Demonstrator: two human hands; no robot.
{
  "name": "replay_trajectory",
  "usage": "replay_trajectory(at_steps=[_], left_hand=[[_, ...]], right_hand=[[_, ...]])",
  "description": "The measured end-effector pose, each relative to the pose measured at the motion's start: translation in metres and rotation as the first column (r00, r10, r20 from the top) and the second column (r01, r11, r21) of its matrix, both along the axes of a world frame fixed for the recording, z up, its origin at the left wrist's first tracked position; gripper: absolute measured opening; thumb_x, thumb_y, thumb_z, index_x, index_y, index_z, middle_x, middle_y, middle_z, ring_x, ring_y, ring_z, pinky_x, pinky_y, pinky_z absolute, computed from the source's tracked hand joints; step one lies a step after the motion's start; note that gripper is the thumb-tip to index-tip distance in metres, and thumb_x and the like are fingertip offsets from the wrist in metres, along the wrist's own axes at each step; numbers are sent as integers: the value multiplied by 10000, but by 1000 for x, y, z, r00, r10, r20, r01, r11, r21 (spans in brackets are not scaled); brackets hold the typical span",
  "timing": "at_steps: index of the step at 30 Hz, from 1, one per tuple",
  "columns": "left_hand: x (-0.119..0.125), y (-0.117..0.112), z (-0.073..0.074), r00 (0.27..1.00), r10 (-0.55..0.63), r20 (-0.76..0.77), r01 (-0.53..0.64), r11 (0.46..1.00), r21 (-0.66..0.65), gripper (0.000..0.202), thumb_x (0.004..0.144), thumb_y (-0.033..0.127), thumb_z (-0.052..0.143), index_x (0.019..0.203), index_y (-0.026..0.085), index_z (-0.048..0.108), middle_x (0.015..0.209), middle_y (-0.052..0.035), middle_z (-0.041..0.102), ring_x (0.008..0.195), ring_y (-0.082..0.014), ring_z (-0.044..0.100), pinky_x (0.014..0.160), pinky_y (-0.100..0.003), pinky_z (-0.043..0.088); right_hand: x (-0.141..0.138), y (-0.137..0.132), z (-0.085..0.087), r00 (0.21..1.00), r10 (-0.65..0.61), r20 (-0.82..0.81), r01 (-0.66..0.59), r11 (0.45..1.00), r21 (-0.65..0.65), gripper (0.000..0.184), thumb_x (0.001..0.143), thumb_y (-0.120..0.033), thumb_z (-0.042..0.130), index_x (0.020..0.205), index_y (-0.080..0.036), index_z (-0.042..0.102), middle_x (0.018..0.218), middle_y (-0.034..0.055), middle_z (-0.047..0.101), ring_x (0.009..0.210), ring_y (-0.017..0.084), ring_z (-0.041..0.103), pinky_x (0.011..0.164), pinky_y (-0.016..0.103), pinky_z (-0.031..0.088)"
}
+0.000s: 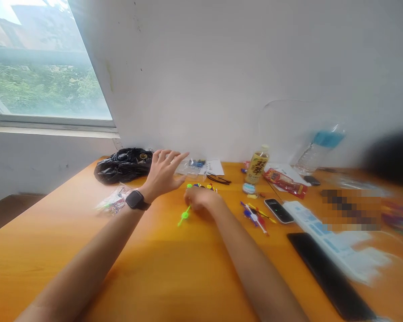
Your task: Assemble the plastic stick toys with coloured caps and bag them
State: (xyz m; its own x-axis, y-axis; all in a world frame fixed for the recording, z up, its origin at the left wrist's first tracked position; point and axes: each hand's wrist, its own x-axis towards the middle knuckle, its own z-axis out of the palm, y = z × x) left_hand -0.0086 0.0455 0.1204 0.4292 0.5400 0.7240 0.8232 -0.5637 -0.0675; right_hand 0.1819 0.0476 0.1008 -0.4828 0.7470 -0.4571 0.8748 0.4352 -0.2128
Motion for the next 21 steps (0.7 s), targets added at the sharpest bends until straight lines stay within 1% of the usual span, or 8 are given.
replay_trajectory(at_steps=[3,5,9,13,16,19,21], left_hand=[[6,-3,-2,999,-4,-40,3,1000,-13,687,885,276,653,1549,291,478,1350,-101,619,1296,-359,461,1193,-563,246],[7,-4,-3,998,-3,-62,1,1000,-25,696,871,242,656,1542,308,484,1344,-93,621,1304,-359,455,1200,-571,239],[6,-2,-5,998,12,-60,-13,1000,-24,712,847,210,659,1534,297,494,1333,-89,621,1298,-353,452,1219,-560,229],[4,1,-8,998,21,-51,-23,999,-39,725,834,211,656,1536,280,493,1337,-103,617,1289,-359,447,1210,-565,237],[3,2,-10,999,17,-50,-20,998,-64,734,825,220,658,1537,284,491,1340,-108,613,1287,-367,440,1201,-580,237],[3,2,-11,999,10,-41,-14,996,-84,753,816,221,661,1543,308,484,1340,-107,612,1287,-370,436,1196,-587,231],[4,2,-12,999,13,-33,-16,996,-90,755,815,224,660,1544,315,482,1342,-107,610,1281,-372,437,1187,-585,238]], right_hand=[[-1,1,-4,999,16,-35,-18,999,-34,416,707,-104,768,1082,-279,728,1054,18,761,826,182,694,623,225,424],[-1,1,-4,999,18,-30,-19,999,-27,353,711,-124,780,1031,-264,730,1037,19,764,812,180,689,619,224,417],[-2,-3,2,999,45,-24,-45,999,6,248,733,-173,782,971,-237,748,1012,31,769,804,177,679,627,233,414],[-6,-11,16,993,100,-55,-101,995,-7,156,766,-177,754,918,-209,770,942,30,775,801,171,669,634,238,409],[-8,-18,27,980,165,-110,-169,985,-24,93,791,-180,732,872,-191,774,902,34,775,772,168,664,615,241,413],[-5,-24,41,946,229,-228,-243,969,-36,86,814,-191,710,865,-183,778,895,34,774,756,163,664,608,241,435],[2,-29,54,906,258,-335,-282,959,-23,98,839,-226,707,887,-184,782,889,29,766,758,157,659,624,238,455]])
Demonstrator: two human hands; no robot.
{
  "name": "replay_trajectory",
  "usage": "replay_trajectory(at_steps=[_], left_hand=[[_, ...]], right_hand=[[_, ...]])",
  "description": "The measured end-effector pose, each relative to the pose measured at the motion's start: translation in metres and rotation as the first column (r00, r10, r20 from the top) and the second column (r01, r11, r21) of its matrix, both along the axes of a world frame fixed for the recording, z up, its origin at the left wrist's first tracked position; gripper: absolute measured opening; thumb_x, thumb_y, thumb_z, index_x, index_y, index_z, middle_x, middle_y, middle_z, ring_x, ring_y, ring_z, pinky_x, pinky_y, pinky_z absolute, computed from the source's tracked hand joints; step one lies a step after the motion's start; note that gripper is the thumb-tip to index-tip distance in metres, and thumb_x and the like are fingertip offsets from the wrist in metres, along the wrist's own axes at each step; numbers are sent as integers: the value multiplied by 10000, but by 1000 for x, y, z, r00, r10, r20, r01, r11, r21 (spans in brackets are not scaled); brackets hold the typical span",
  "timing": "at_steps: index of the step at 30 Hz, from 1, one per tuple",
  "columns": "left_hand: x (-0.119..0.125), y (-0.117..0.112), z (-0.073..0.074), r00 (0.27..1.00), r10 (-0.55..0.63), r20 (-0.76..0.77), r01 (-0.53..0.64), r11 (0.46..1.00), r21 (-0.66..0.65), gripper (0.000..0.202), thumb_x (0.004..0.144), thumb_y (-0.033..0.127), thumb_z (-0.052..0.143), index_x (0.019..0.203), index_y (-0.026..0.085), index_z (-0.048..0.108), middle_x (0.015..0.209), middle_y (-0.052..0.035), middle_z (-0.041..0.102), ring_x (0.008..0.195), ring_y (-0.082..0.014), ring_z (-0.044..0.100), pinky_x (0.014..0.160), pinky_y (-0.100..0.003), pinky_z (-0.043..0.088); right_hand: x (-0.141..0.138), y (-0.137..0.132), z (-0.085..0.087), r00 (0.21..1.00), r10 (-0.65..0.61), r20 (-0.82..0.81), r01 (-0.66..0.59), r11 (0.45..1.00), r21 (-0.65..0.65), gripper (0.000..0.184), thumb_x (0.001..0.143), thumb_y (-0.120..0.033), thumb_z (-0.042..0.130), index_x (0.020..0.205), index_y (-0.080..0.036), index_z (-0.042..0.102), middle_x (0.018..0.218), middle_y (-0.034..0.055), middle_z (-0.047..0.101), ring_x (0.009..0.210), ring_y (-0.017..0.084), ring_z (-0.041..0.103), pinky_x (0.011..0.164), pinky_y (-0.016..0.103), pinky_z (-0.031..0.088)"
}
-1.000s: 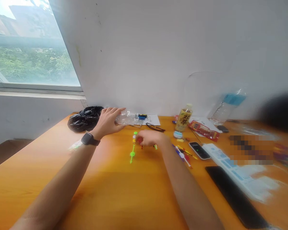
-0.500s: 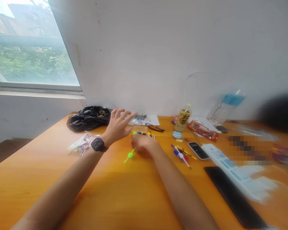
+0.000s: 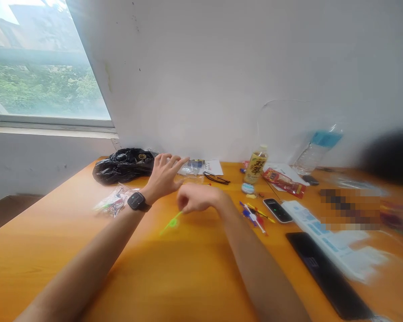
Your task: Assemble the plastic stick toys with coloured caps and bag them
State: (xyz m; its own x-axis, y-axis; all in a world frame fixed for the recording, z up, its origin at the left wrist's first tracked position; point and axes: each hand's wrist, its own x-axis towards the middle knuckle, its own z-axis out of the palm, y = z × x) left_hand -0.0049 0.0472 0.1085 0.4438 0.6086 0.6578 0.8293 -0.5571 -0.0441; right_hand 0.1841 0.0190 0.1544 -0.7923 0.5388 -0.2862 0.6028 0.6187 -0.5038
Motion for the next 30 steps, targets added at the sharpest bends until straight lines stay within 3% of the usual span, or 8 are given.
replay_trajectory(at_steps=[5,8,11,16,22,27,30], left_hand=[[0,-1,0,1000,12,-3,-12,1000,5,742,827,236,658,1544,302,480,1348,-109,603,1276,-373,428,1181,-580,243],[0,-2,1,1000,5,-16,-5,1000,9,733,838,243,659,1545,297,475,1342,-109,605,1272,-371,427,1182,-583,238],[2,-3,1,999,-5,-36,5,1000,10,729,850,253,664,1550,295,462,1350,-110,606,1261,-367,434,1182,-583,244],[5,-6,2,998,-6,-61,7,1000,17,749,847,230,666,1559,310,445,1368,-111,607,1251,-371,446,1185,-599,238],[7,-7,2,998,-12,-58,13,1000,19,784,814,209,687,1557,299,454,1365,-104,601,1263,-371,439,1195,-596,228],[9,-7,1,998,-8,-55,9,1000,15,766,821,227,685,1549,308,460,1357,-103,601,1256,-370,438,1188,-600,234],[10,-8,0,999,-2,-52,3,1000,24,750,828,234,682,1544,299,469,1355,-103,605,1256,-373,439,1197,-603,221]], right_hand=[[29,-12,35,972,-23,-235,12,999,-50,212,920,-358,666,955,-183,780,833,32,731,726,151,631,639,249,473],[47,-16,50,946,-137,-293,142,990,-7,281,926,-439,653,955,-189,780,847,40,724,744,159,612,642,256,449],[63,-18,58,897,-270,-349,317,945,84,328,911,-500,657,924,-191,764,845,40,705,772,169,596,665,263,428],[86,-16,63,819,-433,-376,529,825,201,366,887,-550,654,830,-195,724,758,30,664,710,168,563,624,269,391],[100,-5,57,737,-558,-381,672,670,317,220,825,-396,663,787,-188,722,742,37,708,654,170,587,604,280,415],[95,1,53,716,-605,-349,698,608,378,146,786,-294,632,761,-178,718,724,38,718,648,178,607,603,283,417],[92,5,50,722,-597,-350,692,622,366,152,791,-290,637,791,-178,740,754,43,735,669,183,620,613,284,423]])
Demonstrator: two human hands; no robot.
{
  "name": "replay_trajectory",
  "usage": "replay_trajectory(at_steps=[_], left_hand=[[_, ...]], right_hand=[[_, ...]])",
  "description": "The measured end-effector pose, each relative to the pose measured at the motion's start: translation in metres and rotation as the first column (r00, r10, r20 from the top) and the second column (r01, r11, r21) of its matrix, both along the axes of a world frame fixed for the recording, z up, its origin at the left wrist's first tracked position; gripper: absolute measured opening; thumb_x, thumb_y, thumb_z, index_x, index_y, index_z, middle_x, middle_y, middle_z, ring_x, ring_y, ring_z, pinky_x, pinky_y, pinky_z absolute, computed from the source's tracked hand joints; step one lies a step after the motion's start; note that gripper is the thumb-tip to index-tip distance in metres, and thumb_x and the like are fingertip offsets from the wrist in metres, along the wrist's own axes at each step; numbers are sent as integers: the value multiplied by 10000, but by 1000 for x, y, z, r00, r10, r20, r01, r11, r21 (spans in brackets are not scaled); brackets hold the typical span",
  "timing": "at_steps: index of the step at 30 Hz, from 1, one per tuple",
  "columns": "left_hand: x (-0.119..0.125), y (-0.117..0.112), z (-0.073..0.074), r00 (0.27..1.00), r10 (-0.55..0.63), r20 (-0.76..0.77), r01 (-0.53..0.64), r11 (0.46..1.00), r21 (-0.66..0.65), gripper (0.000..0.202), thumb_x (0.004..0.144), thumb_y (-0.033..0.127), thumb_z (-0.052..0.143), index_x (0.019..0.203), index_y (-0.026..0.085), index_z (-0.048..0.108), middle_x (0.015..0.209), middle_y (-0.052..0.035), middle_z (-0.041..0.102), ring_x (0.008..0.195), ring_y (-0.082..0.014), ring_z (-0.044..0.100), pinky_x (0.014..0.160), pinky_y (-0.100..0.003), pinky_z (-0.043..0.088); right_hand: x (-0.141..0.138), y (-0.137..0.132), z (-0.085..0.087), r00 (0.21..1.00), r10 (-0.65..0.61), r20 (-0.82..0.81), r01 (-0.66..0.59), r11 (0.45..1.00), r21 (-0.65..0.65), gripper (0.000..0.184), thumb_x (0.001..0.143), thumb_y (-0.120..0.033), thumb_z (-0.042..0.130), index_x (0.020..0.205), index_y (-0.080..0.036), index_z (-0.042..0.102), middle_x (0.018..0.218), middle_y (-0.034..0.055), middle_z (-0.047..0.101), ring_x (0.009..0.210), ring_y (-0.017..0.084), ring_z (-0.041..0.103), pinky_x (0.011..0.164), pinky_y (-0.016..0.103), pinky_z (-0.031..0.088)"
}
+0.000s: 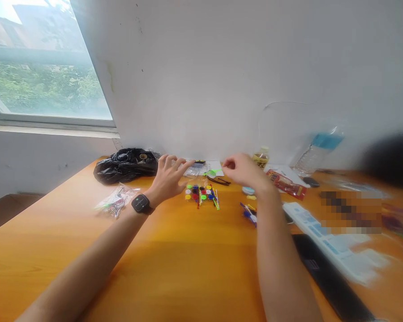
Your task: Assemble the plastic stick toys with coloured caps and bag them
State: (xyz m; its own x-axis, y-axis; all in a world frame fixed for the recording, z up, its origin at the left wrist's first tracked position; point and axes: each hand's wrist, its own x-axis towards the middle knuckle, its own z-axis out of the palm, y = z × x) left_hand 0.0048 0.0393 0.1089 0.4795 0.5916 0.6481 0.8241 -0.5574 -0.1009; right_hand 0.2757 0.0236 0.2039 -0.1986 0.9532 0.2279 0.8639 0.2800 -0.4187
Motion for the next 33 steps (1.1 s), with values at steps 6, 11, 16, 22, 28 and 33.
replay_trajectory(at_steps=[6,11,16,22,28,33], left_hand=[[2,-2,1,1000,8,15,-8,1000,10,735,840,223,665,1545,302,471,1342,-105,615,1254,-370,447,1206,-612,205],[5,-2,0,998,40,52,-42,999,22,717,860,208,632,1551,308,468,1333,-111,631,1259,-382,453,1175,-624,223],[7,-3,0,994,62,95,-66,997,33,689,881,241,628,1549,296,471,1330,-117,638,1244,-389,461,1153,-627,230],[9,-4,1,992,55,110,-55,998,-1,687,861,231,624,1532,264,481,1330,-124,627,1221,-375,485,1115,-583,284],[13,-6,0,991,53,124,-54,999,0,590,943,344,585,1518,258,487,1310,-132,634,1173,-367,516,1076,-564,311],[16,-7,-2,989,84,123,-84,996,-5,587,944,336,575,1513,235,474,1323,-136,625,1159,-355,525,1056,-544,325]], right_hand=[[-5,12,-14,976,131,-174,-157,977,-145,230,864,-368,641,892,-183,774,846,55,773,732,183,649,604,261,441],[-8,22,-30,918,121,-378,-248,919,-307,257,864,-418,730,986,-195,691,970,77,806,619,134,638,550,234,459],[-21,28,-39,851,66,-521,-254,920,-299,329,842,-459,790,955,-188,641,1018,111,809,540,95,597,507,217,450],[-39,29,-45,821,101,-562,-296,917,-268,400,773,-513,842,928,-167,715,844,67,768,501,91,565,448,214,374],[-43,26,-46,841,194,-504,-367,890,-270,367,865,-516,745,993,-172,729,981,82,788,456,81,562,402,224,297],[-45,18,-39,850,224,-477,-378,890,-256,349,964,-495,643,1147,-205,712,921,51,777,461,91,593,412,217,345]])
